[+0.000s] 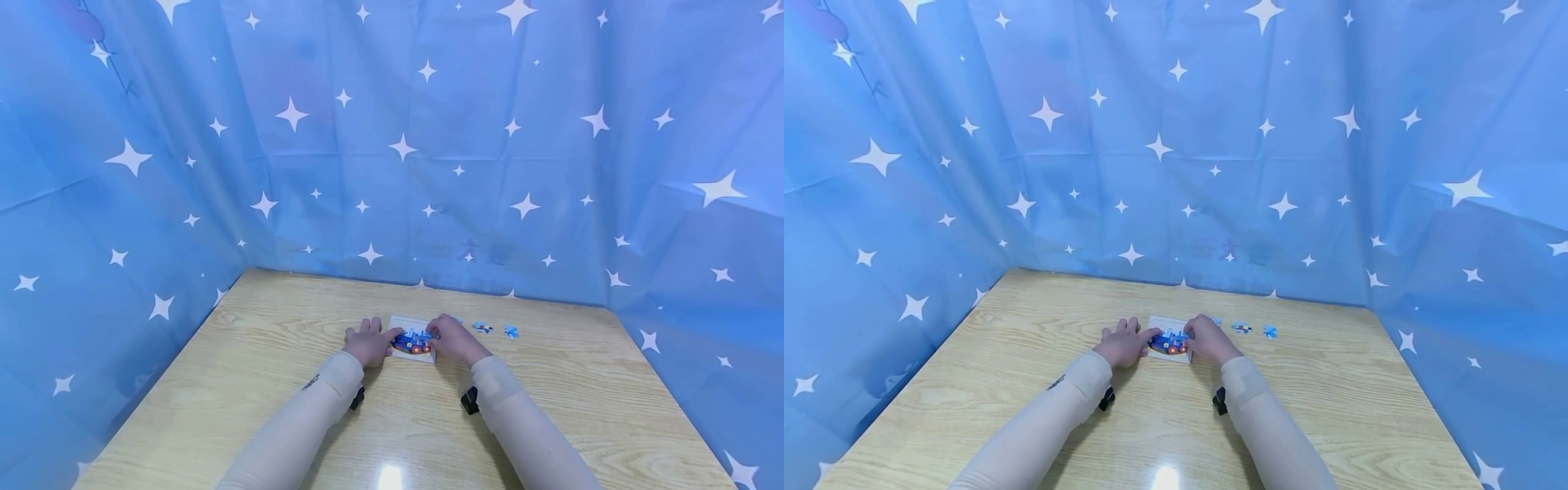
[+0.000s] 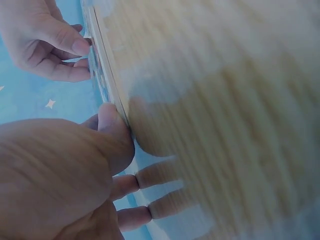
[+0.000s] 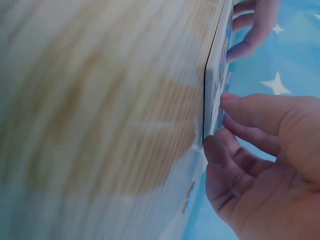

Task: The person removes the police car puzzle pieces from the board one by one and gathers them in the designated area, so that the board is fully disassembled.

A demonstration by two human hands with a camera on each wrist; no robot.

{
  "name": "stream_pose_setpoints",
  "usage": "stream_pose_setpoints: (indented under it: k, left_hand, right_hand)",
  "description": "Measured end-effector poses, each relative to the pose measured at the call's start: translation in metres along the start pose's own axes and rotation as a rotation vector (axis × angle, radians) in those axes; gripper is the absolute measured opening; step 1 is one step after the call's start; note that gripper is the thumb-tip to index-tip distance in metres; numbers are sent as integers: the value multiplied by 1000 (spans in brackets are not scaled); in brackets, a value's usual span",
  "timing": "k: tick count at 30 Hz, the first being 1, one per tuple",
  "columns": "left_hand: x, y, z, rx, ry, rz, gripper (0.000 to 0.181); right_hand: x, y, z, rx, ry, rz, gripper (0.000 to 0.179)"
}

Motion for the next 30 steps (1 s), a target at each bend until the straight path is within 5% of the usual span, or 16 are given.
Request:
stream_pose_setpoints:
  k: [30]
  left_hand:
    - [2, -1, -5, -48, 4, 54, 63]
  right_hand:
    - [-41, 59, 24, -12, 59, -11, 24]
Point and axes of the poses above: each hand's wrist, its own z-axis away from the middle knuckle, its own x-axis out of the palm, y = z × x, the point moved 4 cm from there along -z, towards the middle knuckle, and after that the axes turned 15 degrees about x, right-handed, at the moved point
